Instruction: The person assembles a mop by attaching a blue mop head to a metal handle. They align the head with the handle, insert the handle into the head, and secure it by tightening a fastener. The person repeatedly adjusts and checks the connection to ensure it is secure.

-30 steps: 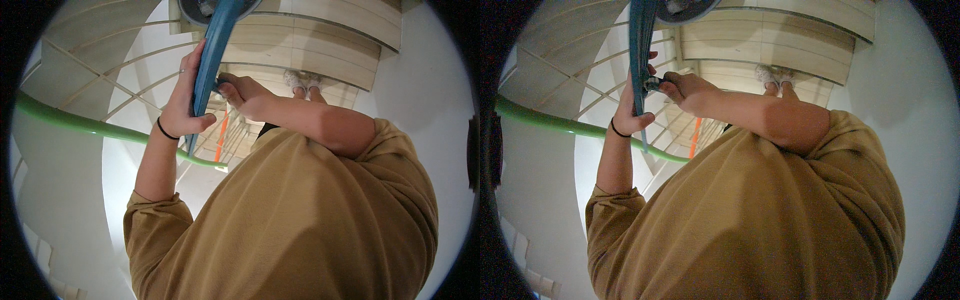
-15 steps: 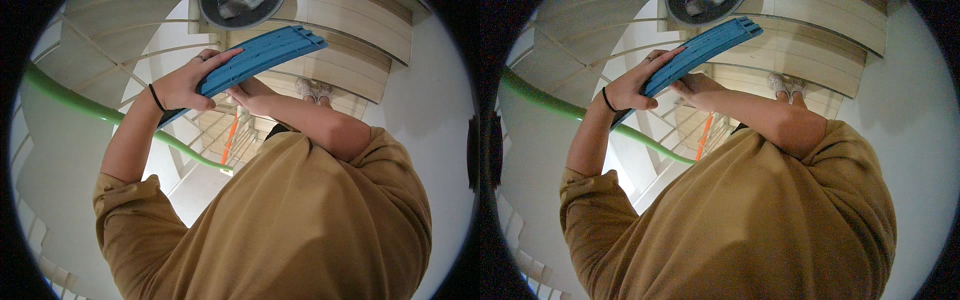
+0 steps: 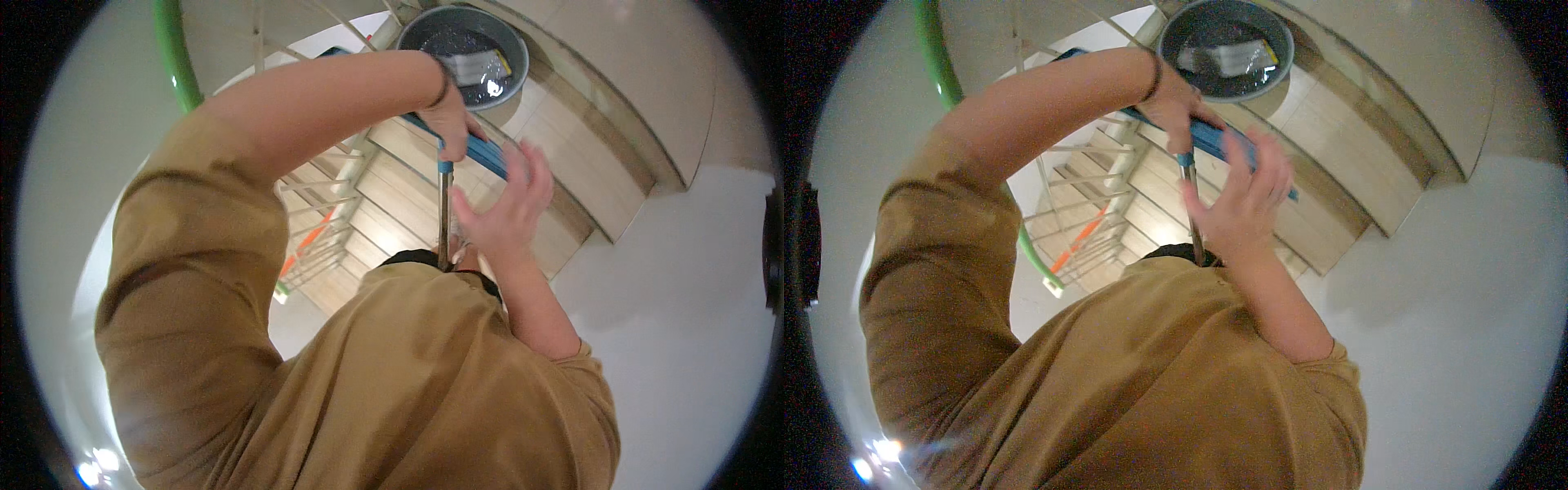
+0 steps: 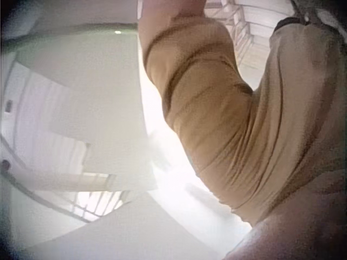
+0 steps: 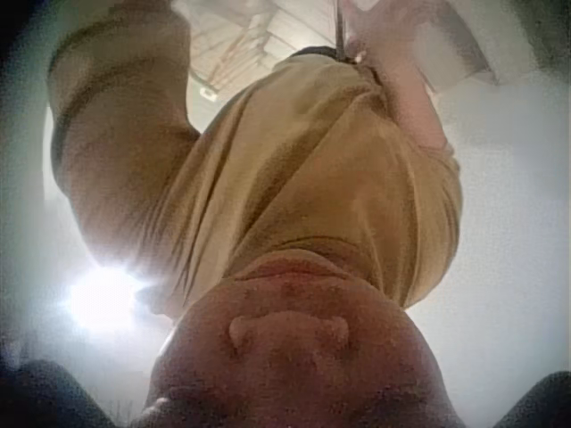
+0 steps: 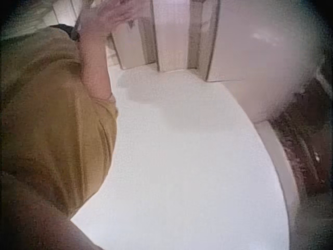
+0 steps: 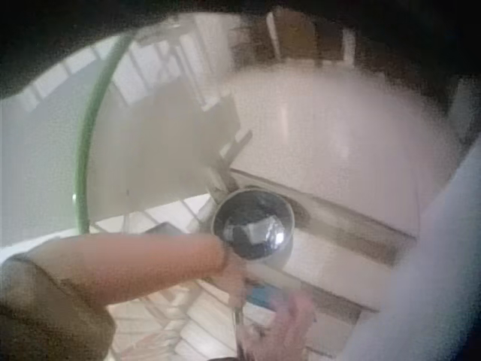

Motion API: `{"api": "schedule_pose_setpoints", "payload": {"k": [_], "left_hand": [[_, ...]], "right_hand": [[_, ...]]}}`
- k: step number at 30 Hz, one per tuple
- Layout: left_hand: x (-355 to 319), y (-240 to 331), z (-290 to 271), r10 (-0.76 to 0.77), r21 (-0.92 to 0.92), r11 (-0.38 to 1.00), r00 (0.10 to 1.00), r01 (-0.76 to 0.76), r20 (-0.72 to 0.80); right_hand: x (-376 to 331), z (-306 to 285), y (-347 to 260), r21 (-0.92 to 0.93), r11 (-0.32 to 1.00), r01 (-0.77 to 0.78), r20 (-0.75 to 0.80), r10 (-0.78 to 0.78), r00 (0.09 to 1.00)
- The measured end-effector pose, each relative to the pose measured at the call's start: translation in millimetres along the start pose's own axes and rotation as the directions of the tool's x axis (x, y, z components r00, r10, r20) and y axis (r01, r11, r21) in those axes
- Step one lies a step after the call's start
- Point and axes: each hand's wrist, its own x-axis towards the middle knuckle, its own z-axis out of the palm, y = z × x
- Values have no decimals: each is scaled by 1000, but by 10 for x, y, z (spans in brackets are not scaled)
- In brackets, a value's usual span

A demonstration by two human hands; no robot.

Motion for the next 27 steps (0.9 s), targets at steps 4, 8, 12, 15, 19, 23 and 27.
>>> {"api": "schedule_pose_setpoints", "payload": {"k": [4, 8, 12, 15, 19, 23, 27], "left_hand": [[352, 137, -116, -287, 13, 957, 944, 288, 161], [-229, 620, -440, -69, 421, 893, 974, 157, -217], [-491, 401, -210, 495, 427, 833, 130, -352, -859], [-494, -4, 405, -20, 251, 837, -486, -486, -874], [681, 37, 1255, -804, -275, 391, -181, -878, -566], [719, 307, 1343, -701, -470, 233, 188, -851, -688], [651, 238, 1374, -595, -494, 32, 381, -869, -708]], "right_hand": [[228, 13, 315, -72, 937, -341, 522, 327, 788], [197, 73, 453, -86, 893, -442, 595, 402, 696], [-129, 224, 560, -132, 862, -489, 535, 477, 698], [-123, 180, 354, 78, 760, -645, 543, 511, 667], [-66, 178, 293, 51, 767, -639, 568, 505, 651], [-162, 290, 343, 115, 789, -604, 486, 486, 727], [-94, 350, 262, 131, 739, -661, 423, 562, 711]]}}
